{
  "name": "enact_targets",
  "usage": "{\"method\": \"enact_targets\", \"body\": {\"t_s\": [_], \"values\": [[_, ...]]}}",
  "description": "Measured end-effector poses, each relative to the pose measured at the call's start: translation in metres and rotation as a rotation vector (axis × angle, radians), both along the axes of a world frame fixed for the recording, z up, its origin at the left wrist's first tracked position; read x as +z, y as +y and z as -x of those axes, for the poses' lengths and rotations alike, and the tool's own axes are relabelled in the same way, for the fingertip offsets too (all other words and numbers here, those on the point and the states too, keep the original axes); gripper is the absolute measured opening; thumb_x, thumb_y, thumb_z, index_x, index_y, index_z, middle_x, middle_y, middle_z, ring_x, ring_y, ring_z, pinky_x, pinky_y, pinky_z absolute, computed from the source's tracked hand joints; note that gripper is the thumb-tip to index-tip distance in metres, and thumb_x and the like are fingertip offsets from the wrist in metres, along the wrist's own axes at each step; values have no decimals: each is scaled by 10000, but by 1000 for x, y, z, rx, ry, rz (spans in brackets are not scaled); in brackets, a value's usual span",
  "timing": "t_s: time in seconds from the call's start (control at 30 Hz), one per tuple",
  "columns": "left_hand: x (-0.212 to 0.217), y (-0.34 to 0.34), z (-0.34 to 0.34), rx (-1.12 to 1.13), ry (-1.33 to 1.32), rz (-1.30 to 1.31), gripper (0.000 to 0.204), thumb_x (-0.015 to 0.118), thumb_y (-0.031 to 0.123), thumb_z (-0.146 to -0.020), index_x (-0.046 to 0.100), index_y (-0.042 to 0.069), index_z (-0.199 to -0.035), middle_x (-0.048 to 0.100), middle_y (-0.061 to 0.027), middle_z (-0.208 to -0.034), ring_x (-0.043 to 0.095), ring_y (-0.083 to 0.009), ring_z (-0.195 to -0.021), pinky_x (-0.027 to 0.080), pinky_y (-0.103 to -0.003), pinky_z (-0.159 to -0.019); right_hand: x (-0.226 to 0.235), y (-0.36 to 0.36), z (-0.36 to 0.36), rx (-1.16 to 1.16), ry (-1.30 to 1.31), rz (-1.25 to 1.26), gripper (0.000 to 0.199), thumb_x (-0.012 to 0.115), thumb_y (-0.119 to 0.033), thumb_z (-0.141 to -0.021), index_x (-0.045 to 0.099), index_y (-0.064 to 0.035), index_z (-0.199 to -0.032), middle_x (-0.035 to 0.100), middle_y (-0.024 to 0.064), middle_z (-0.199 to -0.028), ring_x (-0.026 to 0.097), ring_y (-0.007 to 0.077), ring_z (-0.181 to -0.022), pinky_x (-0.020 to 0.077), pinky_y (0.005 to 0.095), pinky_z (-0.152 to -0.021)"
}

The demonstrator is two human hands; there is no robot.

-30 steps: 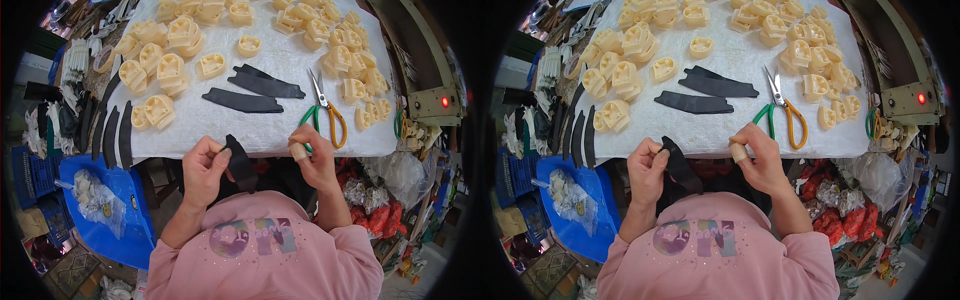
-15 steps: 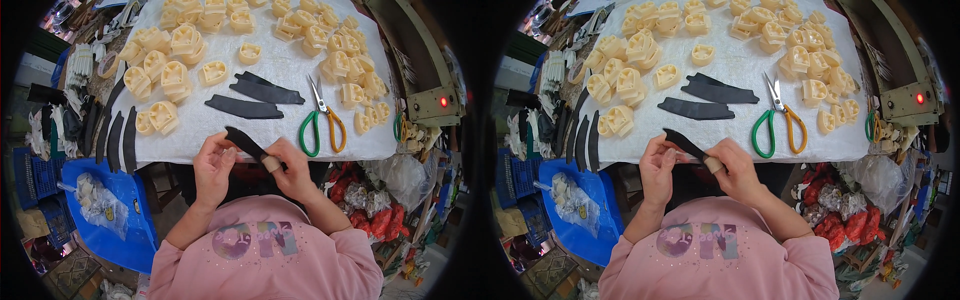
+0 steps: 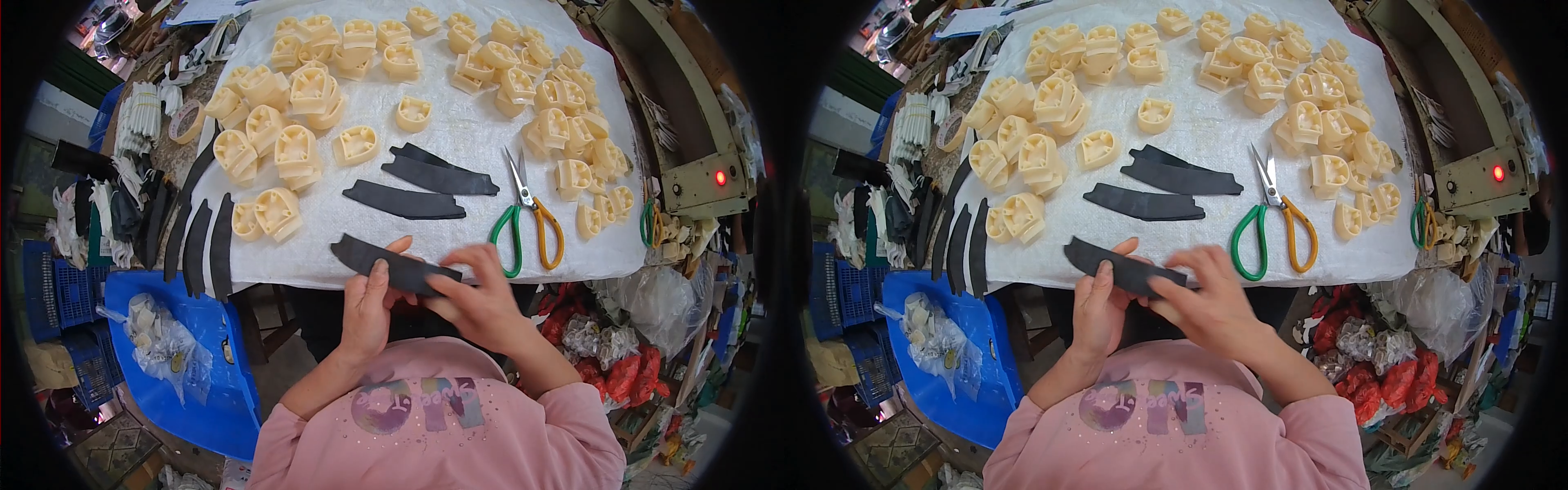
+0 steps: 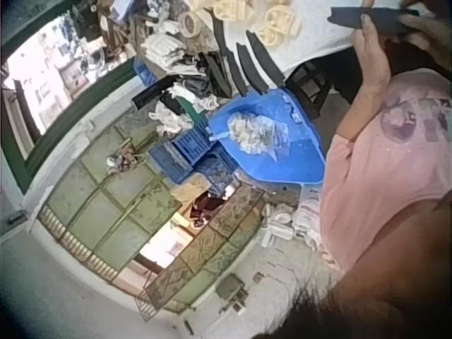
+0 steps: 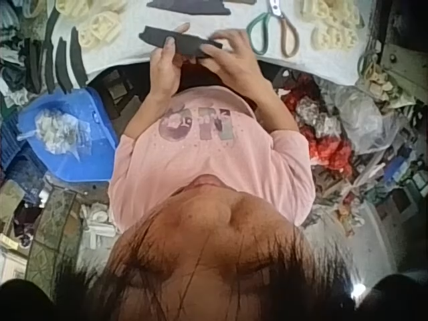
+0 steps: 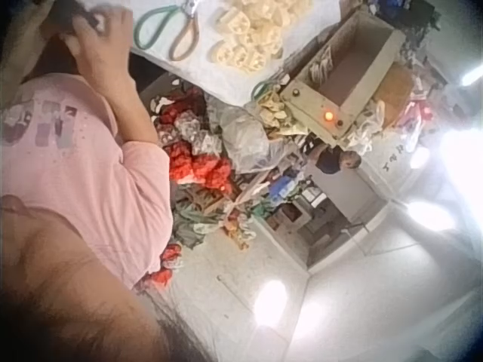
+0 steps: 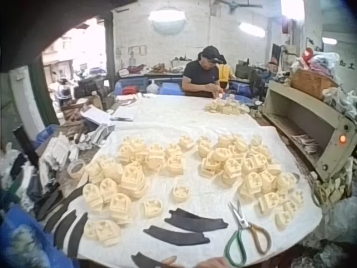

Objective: The recorder is assembling small footwear components by applying adhesive and trimming edges with scissors.

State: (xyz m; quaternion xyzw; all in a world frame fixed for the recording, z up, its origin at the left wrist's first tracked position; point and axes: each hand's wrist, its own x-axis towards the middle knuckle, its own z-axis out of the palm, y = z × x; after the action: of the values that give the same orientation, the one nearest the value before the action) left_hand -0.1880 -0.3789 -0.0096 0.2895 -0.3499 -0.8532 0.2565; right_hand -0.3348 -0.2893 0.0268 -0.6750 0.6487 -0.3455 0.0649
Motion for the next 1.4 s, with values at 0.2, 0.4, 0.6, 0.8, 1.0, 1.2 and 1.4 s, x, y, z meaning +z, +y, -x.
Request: {"method": "enact_targets", "body": {"t_s": [0.2, 0.4, 0.6, 0.8, 1.0, 1.2, 1.4], "values": [[-10, -17, -2, 131, 12, 243, 443, 331, 267, -999, 432, -64, -1277, 624, -131, -940, 587, -143, -793, 480, -266, -690, -34, 169, 69, -161, -709, -949, 120, 555, -72, -850, 590, -18, -952, 582, 79, -764, 573, 205, -696, 473, 333, -663], [-20, -26, -7, 109, -8, 196, 461, 320, 269, -1000, 411, -89, -1277, 613, -156, -965, 599, -171, -814, 504, -310, -752, -124, 285, 31, -731, -1011, -1468, 223, 516, -31, -818, 573, -4, -1032, 622, 56, -850, 587, 190, -736, 481, 284, -700], [-18, -27, -8, 50, -71, 220, 457, 313, 257, -1002, 412, -95, -1278, 599, -158, -967, 601, -176, -816, 503, -316, -789, -143, 255, 56, -469, -957, -1429, 224, 516, -41, -823, 579, -6, -1034, 627, 59, -866, 589, 190, -739, 484, 286, -704], [-13, -29, -9, 15, -95, 164, 453, 304, 270, -1006, 425, -76, -1272, 598, -155, -963, 602, -176, -814, 510, -305, -777, -156, 231, 72, -221, -892, -1388, 224, 516, -51, -827, 584, -7, -1036, 632, 61, -881, 592, 189, -742, 486, 288, -707], [-13, -31, -8, -9, -91, 120, 454, 313, 285, -1005, 432, -62, -1274, 604, -149, -980, 608, -174, -828, 510, -295, -772, -170, 205, 89, 35, -808, -1331, 225, 516, -61, -832, 590, -9, -1038, 636, 64, -896, 594, 188, -745, 488, 290, -711], [-14, -31, -9, -18, -93, 147, 457, 316, 291, -1004, 438, -60, -1270, 608, -154, -996, 610, -168, -826, 509, -284, -781, -175, 193, 96, 250, -743, -1255, 227, 516, -71, -837, 595, -10, -1040, 641, 67, -911, 597, 188, -748, 491, 293, -714], [-11, -32, -8, -40, -104, 136, 459, 322, 295, -1003, 443, -63, -1263, 609, -151, -993, 607, -165, -828, 506, -286, -779, -172, 200, 97, 399, -694, -1176, 229, 516, -81, -841, 601, -12, -1042, 646, 70, -926, 600, 187, -751, 493, 295, -718]]}}
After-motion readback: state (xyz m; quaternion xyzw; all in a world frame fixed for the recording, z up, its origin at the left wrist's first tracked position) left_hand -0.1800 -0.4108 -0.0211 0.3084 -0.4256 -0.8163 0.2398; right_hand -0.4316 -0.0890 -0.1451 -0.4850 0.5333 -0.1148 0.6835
